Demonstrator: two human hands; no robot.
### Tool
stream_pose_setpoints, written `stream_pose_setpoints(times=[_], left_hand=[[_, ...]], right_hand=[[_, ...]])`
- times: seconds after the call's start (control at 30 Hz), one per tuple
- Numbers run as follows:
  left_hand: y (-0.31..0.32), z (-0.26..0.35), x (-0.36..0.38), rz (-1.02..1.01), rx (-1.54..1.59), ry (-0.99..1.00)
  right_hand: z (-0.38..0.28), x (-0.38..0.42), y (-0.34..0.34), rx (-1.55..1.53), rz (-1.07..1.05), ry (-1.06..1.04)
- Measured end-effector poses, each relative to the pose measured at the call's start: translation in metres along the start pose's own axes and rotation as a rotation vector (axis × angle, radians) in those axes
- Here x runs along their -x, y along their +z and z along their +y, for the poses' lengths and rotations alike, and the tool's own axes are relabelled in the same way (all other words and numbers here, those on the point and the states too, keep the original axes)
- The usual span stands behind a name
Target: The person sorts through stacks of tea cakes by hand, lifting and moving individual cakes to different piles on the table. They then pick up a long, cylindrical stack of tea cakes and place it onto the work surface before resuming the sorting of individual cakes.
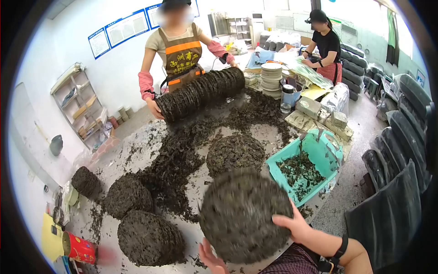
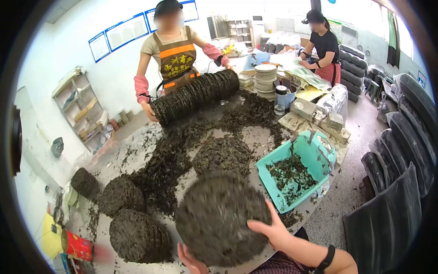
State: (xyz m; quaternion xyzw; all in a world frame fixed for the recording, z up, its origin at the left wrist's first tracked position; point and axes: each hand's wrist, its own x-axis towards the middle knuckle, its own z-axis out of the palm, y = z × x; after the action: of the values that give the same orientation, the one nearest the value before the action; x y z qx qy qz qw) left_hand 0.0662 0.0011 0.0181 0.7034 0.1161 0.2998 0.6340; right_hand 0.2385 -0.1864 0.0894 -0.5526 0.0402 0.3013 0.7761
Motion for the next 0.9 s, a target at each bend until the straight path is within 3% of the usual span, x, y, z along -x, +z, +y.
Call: stream_pose_setpoints(times=[0.13,0.2,0.3,0.37,0.47,0.5,0.57,0.6,0.67,0.73,0.8,0.87,0.9], left_hand=[[-0.015,0.001,-0.001,-0.090,-0.117,0.049],[-0.020,0.001,0.004,-0.071,-0.175,0.011],[-0.047,0.019,0.001,0.023,-0.581,0.162],[-0.075,0.033,-0.009,0.046,-0.626,0.217],[-0.119,0.056,-0.030,0.366,-1.319,0.362],[-0.139,0.051,-0.035,0.362,-1.324,0.363],[-0.181,0.029,-0.039,0.542,-1.050,0.240],[-0.200,0.018,-0.039,0.544,-1.053,0.244],[-0.222,0.007,-0.043,0.380,-1.198,0.044],[-0.217,0.003,-0.045,0.410,-1.053,0.059],[-0.208,0.003,-0.045,0.399,-0.918,0.002],[-0.196,-0.001,-0.049,0.365,-0.893,-0.019],[-0.190,-0.003,-0.052,0.326,-0.873,-0.028]], right_hand=[[-0.073,-0.053,0.060,-0.244,-0.078,-0.255],[-0.070,-0.117,0.059,-0.156,0.029,-0.336],[-0.040,-0.178,0.062,-0.079,0.328,-0.183],[-0.018,-0.217,0.065,-0.043,0.368,-0.332],[-0.018,-0.248,0.102,0.120,0.567,-0.352],[-0.029,-0.253,0.115,0.160,0.573,-0.291],[-0.053,-0.263,0.135,0.202,0.514,-0.194],[-0.063,-0.267,0.140,0.204,0.451,-0.154],[-0.067,-0.279,0.143,0.121,0.325,-0.144],[-0.063,-0.277,0.148,0.116,0.288,-0.334],[-0.043,-0.254,0.154,0.202,0.399,-0.419],[0.001,-0.244,0.153,0.427,0.394,-0.613],[0.019,-0.221,0.154,0.531,0.246,-0.802]])
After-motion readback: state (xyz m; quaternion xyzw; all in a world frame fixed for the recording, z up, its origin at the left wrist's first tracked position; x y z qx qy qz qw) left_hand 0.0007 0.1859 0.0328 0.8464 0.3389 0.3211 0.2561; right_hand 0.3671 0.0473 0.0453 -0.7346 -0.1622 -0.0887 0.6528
